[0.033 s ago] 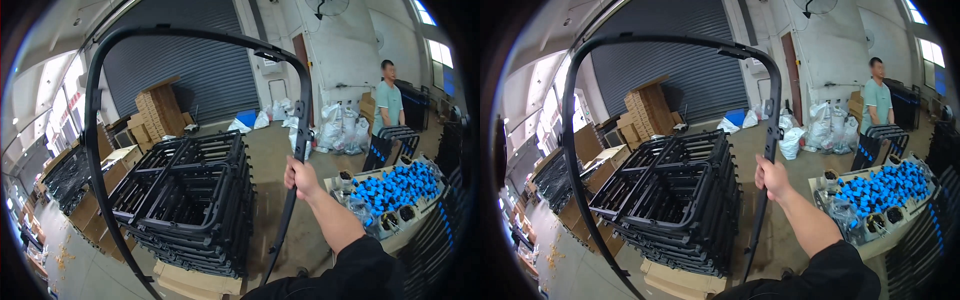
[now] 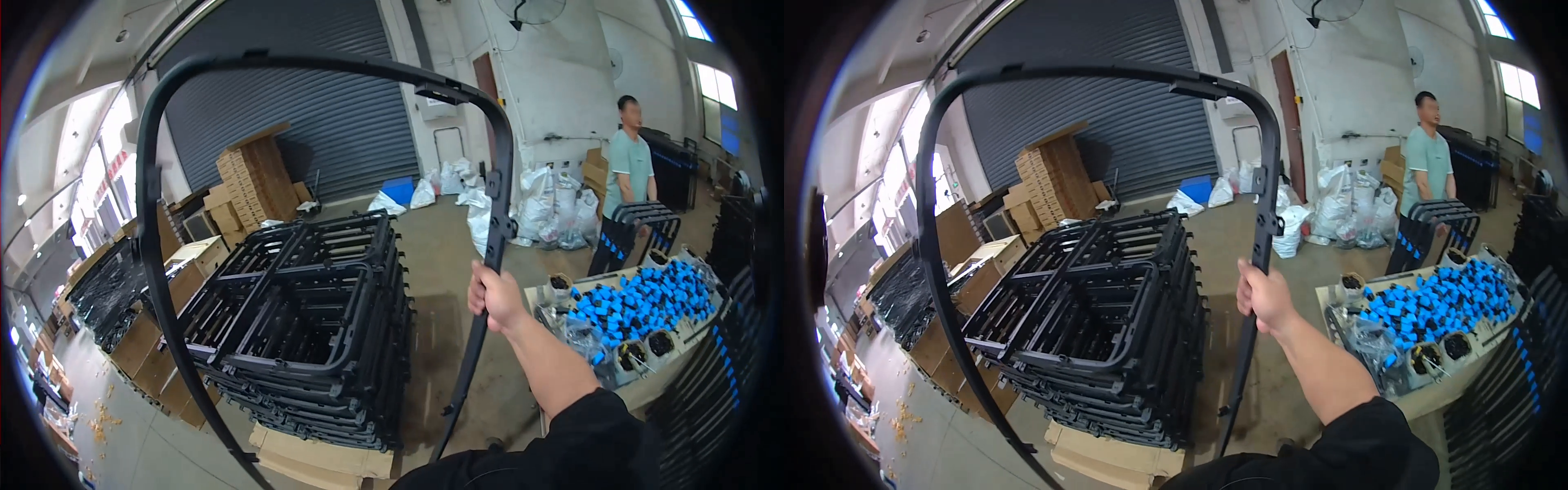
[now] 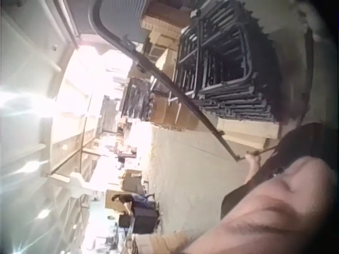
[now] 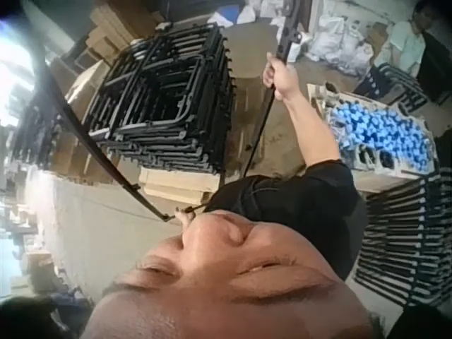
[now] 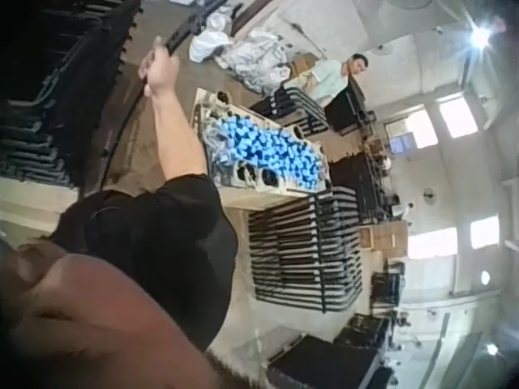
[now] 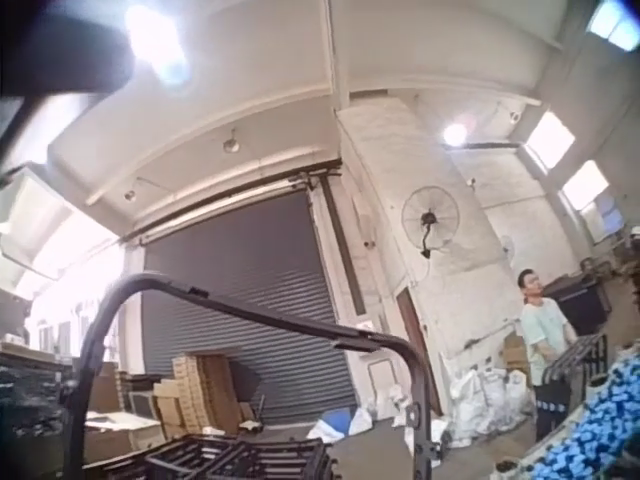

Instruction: The recorder is assembling metal furniture frames by attaching plastic components and tightening fasteners with a tool.

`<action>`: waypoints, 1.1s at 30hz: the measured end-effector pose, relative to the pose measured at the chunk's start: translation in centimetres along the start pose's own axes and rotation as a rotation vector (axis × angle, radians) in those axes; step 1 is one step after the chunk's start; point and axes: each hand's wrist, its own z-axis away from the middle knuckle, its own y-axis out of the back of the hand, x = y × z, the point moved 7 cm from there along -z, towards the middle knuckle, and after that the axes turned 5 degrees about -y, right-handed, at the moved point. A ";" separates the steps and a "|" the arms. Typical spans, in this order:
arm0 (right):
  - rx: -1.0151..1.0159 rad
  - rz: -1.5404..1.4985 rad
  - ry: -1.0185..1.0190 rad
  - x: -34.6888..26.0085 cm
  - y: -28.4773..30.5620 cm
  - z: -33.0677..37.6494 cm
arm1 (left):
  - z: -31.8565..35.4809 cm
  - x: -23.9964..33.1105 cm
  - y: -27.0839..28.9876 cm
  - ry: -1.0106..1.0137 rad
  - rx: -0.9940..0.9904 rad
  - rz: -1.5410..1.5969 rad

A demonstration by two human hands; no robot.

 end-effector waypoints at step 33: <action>1.001 1.299 0.014 -7.1 63.9 57.9 | 61.5 -30.0 -29.7 0.819 -1.214 -0.215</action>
